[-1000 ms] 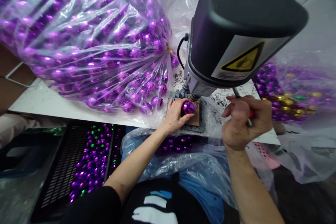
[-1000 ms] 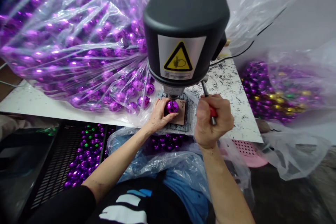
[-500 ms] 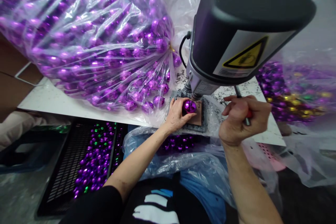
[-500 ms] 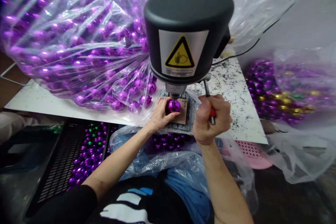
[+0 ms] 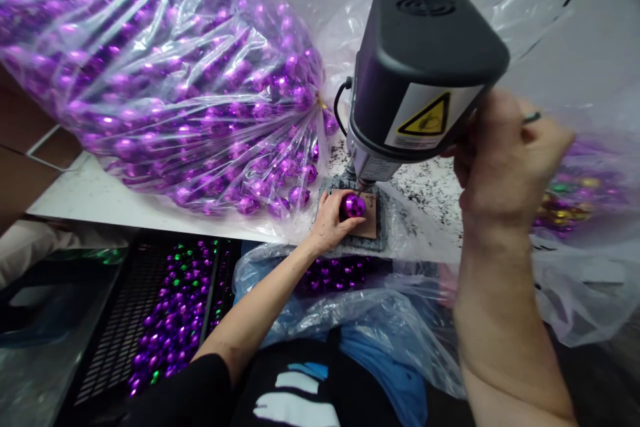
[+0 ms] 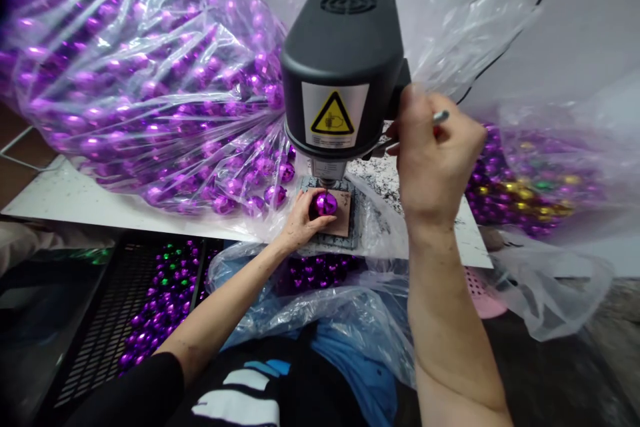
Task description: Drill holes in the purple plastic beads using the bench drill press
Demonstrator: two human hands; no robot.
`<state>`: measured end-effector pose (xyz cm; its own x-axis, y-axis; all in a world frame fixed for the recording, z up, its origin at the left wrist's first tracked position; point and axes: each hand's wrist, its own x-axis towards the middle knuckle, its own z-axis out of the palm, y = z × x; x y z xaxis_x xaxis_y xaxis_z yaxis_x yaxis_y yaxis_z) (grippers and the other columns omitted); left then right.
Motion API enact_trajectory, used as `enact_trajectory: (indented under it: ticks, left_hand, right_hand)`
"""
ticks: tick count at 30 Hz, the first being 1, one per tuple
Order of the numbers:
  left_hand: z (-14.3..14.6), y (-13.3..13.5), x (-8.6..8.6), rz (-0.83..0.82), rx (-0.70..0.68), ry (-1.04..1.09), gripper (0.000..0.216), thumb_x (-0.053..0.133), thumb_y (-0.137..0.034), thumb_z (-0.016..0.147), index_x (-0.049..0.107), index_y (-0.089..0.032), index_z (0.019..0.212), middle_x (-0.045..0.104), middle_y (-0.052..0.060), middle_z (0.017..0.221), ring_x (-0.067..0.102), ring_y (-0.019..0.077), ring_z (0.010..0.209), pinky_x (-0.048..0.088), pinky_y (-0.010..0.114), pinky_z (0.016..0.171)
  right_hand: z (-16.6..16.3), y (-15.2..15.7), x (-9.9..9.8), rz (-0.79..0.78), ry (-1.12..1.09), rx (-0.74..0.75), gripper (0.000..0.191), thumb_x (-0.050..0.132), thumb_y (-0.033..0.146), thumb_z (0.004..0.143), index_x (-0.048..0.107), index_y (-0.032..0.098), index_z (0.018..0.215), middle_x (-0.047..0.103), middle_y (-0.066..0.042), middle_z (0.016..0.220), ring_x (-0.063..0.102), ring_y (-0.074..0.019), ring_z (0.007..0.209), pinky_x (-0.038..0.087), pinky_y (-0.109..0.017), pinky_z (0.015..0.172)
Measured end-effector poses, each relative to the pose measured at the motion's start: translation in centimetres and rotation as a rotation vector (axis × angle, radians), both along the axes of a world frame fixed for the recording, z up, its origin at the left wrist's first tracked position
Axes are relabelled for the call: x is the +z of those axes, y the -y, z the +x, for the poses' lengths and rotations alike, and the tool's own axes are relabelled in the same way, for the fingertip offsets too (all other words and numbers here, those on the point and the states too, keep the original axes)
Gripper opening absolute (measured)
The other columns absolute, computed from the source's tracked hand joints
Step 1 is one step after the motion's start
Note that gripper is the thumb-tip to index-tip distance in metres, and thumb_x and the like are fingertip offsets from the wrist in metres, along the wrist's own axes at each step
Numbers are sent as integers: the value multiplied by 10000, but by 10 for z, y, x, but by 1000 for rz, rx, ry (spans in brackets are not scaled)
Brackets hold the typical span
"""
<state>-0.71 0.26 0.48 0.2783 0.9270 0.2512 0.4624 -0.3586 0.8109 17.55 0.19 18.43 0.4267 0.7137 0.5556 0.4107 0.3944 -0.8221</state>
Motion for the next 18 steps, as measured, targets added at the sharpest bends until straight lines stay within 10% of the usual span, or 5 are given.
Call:
enact_trajectory:
  ticks: [10, 13, 18]
  left_hand:
    - [-63, 75, 20, 66, -203, -227, 807, 768, -397, 915, 357, -257, 1595, 551, 169, 1497, 555, 336, 1384, 493, 537, 1152]
    - [-65, 47, 35, 134, -224, -290, 798, 699, -476, 960, 307, -244, 1616, 503, 172, 1567, 514, 322, 1433, 482, 523, 1167]
    - [-57, -48, 57, 303, 60, -809, 291, 506, -105, 967, 674, -138, 1203, 706, 184, 1233, 602, 353, 1225, 386, 613, 1156]
  right_hand:
    - [4, -22, 4, 42, -85, 70, 468, 637, 510, 905, 501, 158, 629, 421, 43, 565, 374, -13, 469, 297, -186, 437]
    - [4, -22, 4, 67, -63, 57, 507, 640, 543, 899, 472, 161, 612, 361, 53, 558, 358, -12, 484, 272, -180, 447]
    - [2, -20, 7, 32, -79, 65, 453, 631, 524, 897, 535, 161, 642, 328, 66, 546, 377, -29, 453, 319, -194, 428]
